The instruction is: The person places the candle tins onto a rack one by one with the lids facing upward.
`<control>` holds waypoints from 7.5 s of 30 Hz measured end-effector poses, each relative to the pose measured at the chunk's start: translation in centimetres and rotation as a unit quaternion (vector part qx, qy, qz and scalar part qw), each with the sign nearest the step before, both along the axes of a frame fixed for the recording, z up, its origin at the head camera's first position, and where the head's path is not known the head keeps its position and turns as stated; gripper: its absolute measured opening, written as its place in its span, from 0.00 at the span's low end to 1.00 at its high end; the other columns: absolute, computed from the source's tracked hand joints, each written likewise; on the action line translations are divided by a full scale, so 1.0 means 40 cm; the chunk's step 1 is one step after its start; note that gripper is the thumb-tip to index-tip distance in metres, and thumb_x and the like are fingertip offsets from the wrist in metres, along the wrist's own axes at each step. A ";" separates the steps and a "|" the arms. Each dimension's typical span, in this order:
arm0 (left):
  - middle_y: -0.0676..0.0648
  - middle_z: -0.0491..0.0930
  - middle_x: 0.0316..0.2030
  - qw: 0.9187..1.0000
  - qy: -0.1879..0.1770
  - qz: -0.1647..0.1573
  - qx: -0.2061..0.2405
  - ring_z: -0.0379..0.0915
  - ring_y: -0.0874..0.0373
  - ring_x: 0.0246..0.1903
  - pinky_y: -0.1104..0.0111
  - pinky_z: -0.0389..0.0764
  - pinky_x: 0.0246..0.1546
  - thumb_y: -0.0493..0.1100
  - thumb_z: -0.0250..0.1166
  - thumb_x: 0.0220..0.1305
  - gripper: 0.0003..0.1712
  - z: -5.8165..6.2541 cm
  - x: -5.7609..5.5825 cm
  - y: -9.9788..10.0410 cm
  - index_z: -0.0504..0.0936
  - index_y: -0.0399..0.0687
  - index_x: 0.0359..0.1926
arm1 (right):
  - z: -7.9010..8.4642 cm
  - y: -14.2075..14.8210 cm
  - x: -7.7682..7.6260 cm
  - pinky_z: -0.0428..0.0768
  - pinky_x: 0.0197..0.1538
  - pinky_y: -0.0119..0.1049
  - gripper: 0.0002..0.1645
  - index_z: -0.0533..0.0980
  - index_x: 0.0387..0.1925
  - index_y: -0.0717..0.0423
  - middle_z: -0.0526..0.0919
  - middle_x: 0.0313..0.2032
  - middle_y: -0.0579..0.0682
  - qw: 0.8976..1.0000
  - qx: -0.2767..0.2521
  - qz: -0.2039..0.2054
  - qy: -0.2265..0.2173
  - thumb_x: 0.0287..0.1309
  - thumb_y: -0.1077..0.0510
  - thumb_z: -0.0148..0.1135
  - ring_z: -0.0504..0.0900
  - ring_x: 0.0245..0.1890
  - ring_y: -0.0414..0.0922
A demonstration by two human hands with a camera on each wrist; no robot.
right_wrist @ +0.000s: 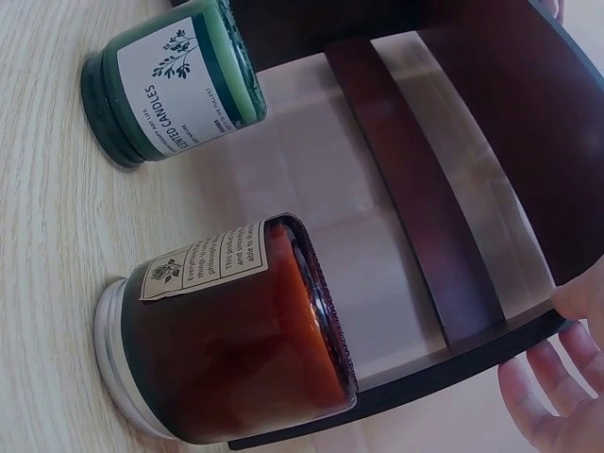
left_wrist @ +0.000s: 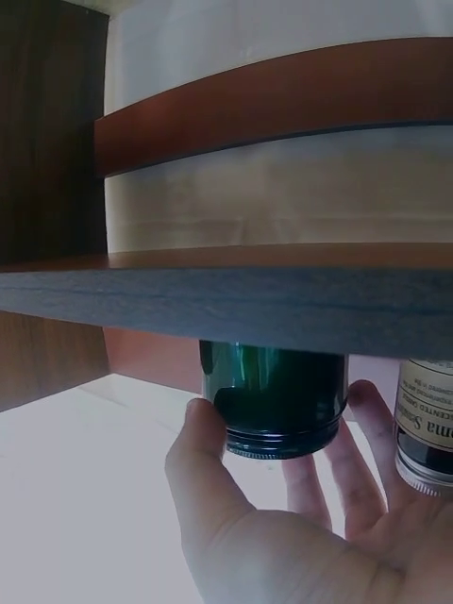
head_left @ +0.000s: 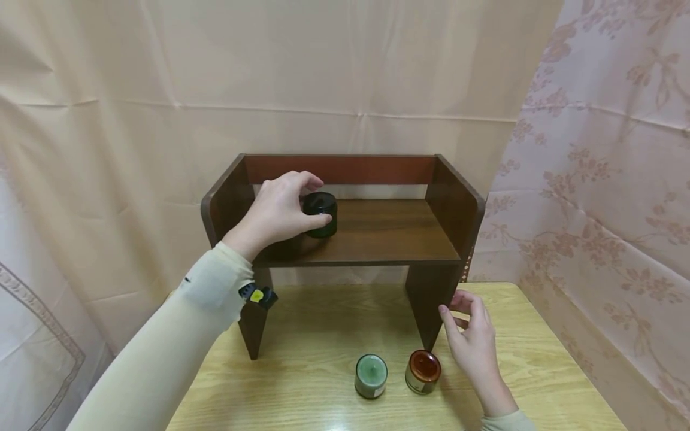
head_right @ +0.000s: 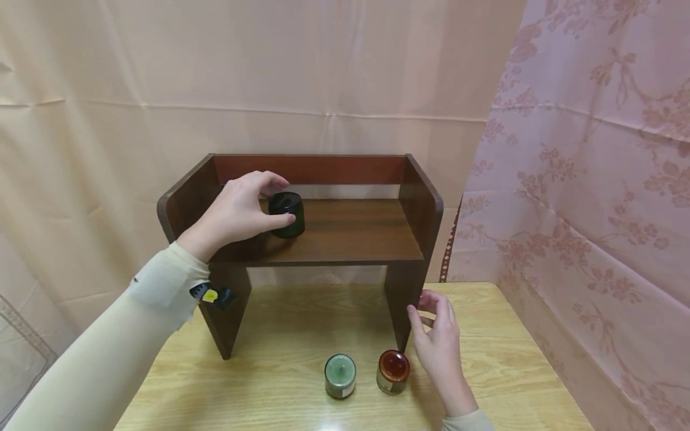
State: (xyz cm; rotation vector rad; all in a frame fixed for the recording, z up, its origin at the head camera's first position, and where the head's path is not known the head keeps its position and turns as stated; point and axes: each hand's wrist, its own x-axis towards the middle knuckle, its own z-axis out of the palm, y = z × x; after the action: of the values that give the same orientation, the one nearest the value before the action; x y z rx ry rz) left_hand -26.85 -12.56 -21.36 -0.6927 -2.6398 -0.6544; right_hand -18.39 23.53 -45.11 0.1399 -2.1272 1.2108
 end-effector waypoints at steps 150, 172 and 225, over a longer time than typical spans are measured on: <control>0.45 0.78 0.42 0.884 0.111 0.188 0.414 0.74 0.66 0.42 0.86 0.78 0.43 0.24 0.70 0.68 0.15 -0.653 0.238 -0.180 0.75 0.27 0.50 | -0.124 0.077 0.096 0.89 0.51 0.42 0.53 0.75 0.72 0.51 0.84 0.61 0.49 0.948 0.195 0.213 -0.134 0.47 0.43 0.91 0.83 0.59 0.50; 0.44 0.78 0.42 0.883 0.116 0.184 0.417 0.75 0.65 0.42 0.85 0.78 0.42 0.22 0.69 0.67 0.15 -0.654 0.233 -0.181 0.74 0.25 0.50 | -0.131 0.077 0.088 0.86 0.54 0.39 0.54 0.73 0.72 0.56 0.83 0.62 0.47 0.931 0.198 0.236 -0.197 0.51 0.42 0.89 0.83 0.52 0.36; 0.44 0.77 0.40 0.884 0.118 0.179 0.415 0.74 0.66 0.41 0.85 0.79 0.43 0.22 0.70 0.67 0.15 -0.645 0.232 -0.180 0.74 0.25 0.49 | -0.160 0.050 0.070 0.86 0.54 0.37 0.47 0.76 0.62 0.49 0.86 0.51 0.41 0.931 0.146 0.230 -0.244 0.41 0.49 0.94 0.85 0.50 0.36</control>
State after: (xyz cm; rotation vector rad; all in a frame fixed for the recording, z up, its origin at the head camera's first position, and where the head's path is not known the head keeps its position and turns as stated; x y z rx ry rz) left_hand -17.56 -19.77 -47.14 -0.0171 -1.8944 -1.3403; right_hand -15.58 25.55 -51.50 0.5471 -2.8203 1.2688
